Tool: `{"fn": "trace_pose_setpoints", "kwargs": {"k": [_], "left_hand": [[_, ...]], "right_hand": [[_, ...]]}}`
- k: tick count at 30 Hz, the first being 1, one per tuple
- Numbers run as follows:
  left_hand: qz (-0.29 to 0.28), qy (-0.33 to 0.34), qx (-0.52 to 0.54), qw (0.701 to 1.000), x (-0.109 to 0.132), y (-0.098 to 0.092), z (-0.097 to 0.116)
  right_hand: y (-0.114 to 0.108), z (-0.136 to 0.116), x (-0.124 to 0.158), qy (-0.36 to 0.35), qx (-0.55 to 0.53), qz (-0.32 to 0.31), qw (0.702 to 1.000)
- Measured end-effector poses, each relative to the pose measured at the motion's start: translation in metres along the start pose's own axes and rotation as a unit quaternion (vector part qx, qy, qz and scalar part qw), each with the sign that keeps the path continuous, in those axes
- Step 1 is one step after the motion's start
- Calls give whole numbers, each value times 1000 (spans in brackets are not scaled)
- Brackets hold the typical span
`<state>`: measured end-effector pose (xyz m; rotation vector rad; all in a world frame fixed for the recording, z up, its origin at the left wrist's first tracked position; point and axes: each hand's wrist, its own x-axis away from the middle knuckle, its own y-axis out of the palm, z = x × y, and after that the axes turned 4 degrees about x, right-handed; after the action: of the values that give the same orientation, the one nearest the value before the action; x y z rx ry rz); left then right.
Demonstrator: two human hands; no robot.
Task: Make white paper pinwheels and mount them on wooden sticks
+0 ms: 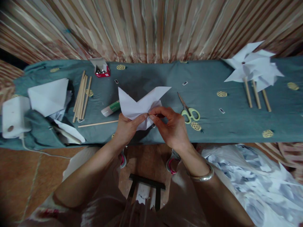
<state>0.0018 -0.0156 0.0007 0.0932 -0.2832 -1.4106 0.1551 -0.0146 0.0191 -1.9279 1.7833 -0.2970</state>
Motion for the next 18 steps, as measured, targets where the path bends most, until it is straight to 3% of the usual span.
{"fn": "trace_pose_setpoints", "kwargs": {"k": [18], "left_hand": [[-50,27,-54,997,1,-5,0]], "right_hand": [[4,4,-3,60,-68,-13,996]]}}
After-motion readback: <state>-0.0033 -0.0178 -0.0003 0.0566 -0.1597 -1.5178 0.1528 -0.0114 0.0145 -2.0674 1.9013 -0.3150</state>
